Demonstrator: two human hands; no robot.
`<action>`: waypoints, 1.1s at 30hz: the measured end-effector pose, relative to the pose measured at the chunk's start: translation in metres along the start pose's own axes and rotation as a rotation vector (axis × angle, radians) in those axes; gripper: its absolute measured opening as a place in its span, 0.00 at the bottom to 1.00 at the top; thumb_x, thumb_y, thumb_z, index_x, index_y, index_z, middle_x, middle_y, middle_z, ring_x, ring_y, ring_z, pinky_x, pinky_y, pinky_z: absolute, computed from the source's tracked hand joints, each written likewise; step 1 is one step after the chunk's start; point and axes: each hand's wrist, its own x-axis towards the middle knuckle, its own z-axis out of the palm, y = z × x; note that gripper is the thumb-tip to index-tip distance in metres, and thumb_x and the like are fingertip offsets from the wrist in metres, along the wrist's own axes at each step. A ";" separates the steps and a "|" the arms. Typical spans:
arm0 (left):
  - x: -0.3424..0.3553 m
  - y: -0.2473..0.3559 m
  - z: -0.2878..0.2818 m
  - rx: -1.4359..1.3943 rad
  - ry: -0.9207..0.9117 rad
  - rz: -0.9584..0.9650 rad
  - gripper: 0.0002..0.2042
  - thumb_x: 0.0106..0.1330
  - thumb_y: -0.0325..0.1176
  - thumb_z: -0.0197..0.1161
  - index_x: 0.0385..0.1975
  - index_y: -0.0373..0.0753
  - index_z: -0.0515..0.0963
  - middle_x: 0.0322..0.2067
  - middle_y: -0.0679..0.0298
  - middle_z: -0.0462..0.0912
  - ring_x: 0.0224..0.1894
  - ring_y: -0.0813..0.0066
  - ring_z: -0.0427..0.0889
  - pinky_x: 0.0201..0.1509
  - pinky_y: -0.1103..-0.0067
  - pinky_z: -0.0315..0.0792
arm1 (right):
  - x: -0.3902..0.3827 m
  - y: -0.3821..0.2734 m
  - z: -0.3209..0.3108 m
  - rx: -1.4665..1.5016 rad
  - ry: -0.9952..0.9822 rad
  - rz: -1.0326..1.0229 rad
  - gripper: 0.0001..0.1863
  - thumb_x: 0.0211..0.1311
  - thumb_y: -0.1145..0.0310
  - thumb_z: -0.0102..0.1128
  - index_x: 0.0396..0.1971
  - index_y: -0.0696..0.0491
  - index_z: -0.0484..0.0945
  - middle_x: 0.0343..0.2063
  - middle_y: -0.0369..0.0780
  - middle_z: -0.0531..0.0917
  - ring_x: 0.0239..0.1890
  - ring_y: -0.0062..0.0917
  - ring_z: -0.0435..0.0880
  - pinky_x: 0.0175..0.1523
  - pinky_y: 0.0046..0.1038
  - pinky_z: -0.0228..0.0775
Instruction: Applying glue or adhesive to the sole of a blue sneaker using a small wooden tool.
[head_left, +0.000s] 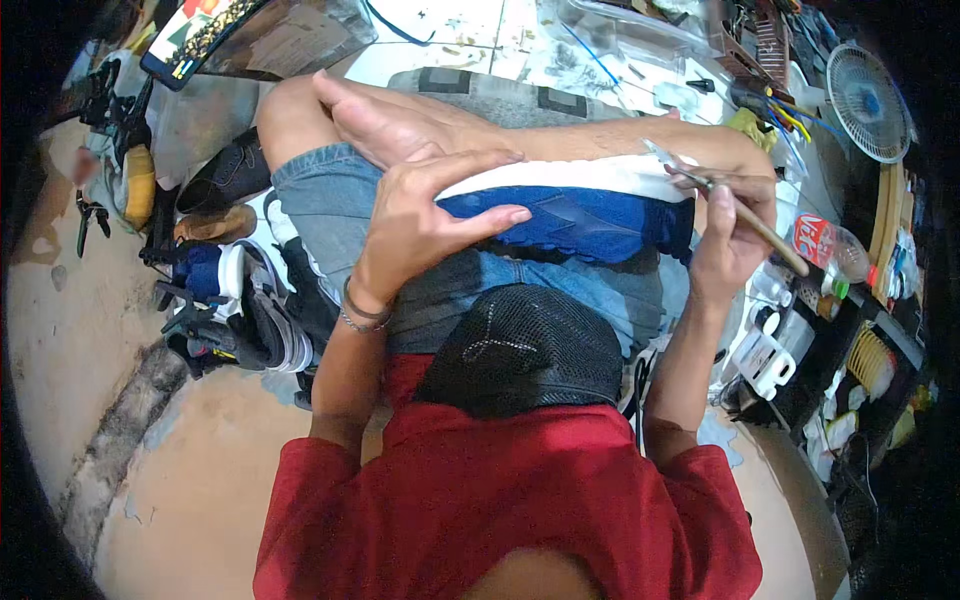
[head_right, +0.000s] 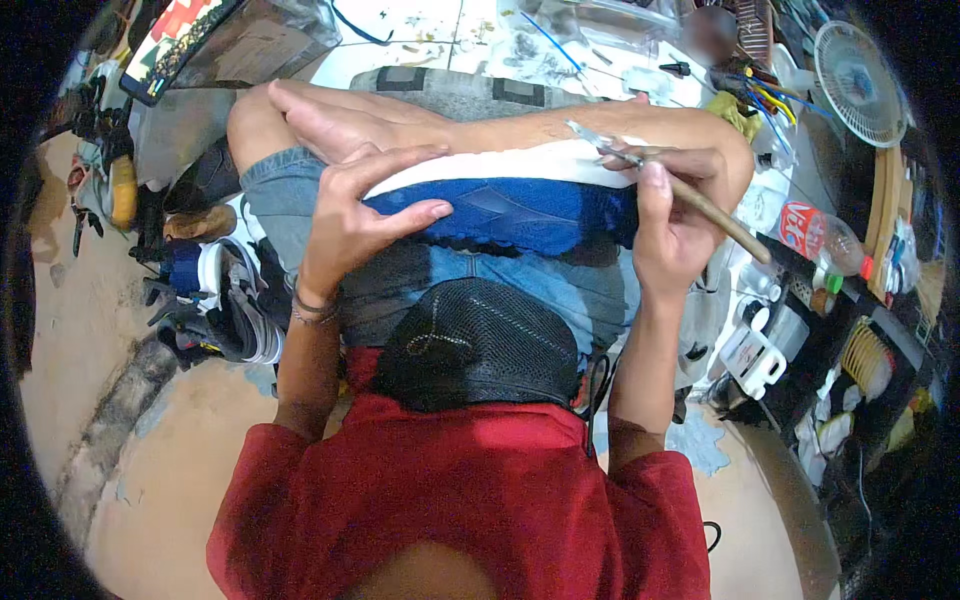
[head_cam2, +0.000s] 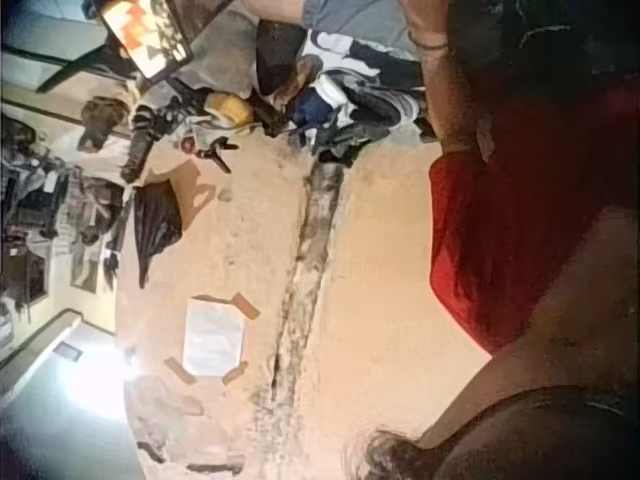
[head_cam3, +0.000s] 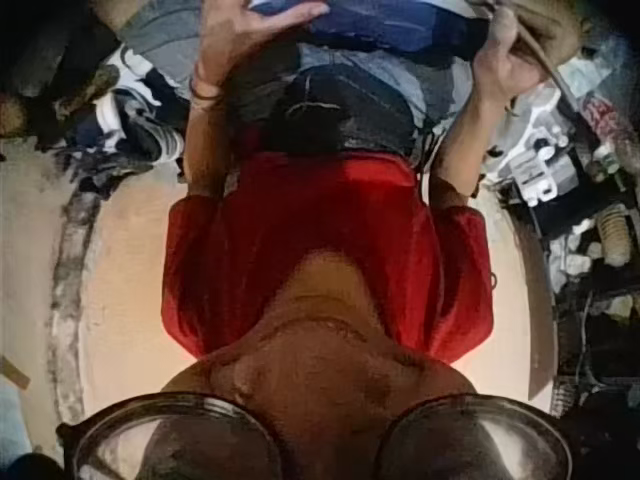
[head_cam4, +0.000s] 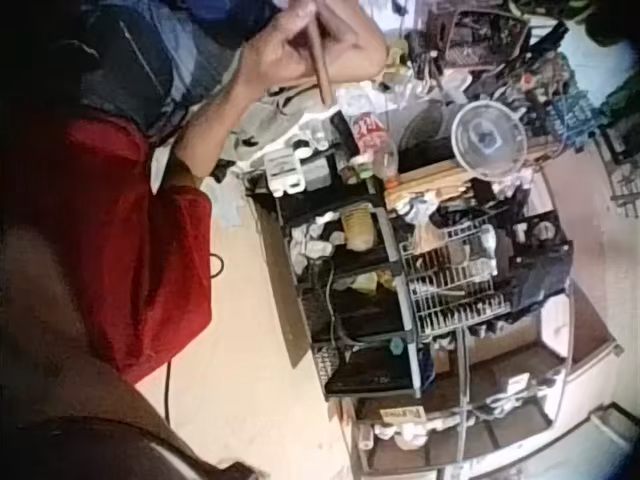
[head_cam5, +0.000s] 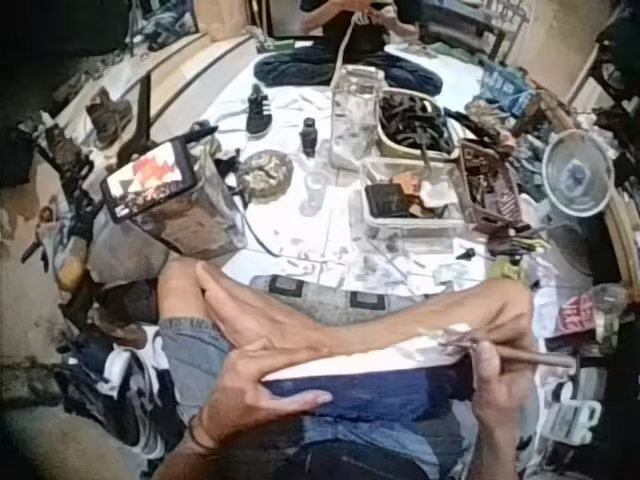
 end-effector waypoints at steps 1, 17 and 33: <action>-0.001 0.005 -0.002 -0.020 0.018 0.001 0.18 0.52 0.43 0.76 0.39 0.38 0.86 0.37 0.59 0.88 0.37 0.66 0.86 0.44 0.75 0.77 | 0.000 0.005 0.001 -0.051 0.038 0.007 0.09 0.66 0.72 0.59 0.40 0.59 0.71 0.37 0.44 0.80 0.41 0.27 0.81 0.52 0.34 0.74; 0.005 0.001 0.000 -0.184 0.007 -0.097 0.16 0.56 0.42 0.71 0.35 0.35 0.84 0.31 0.53 0.85 0.38 0.57 0.85 0.44 0.70 0.76 | -0.002 0.031 0.000 -0.081 -0.027 -0.037 0.12 0.73 0.70 0.46 0.47 0.62 0.71 0.40 0.47 0.80 0.36 0.29 0.82 0.45 0.30 0.77; 0.026 -0.011 0.008 -0.205 0.453 -0.106 0.10 0.73 0.34 0.53 0.34 0.33 0.73 0.22 0.52 0.82 0.27 0.52 0.83 0.29 0.68 0.72 | 0.059 -0.001 0.017 -0.348 -0.379 -0.163 0.10 0.72 0.69 0.50 0.39 0.61 0.77 0.33 0.45 0.85 0.38 0.31 0.85 0.49 0.31 0.73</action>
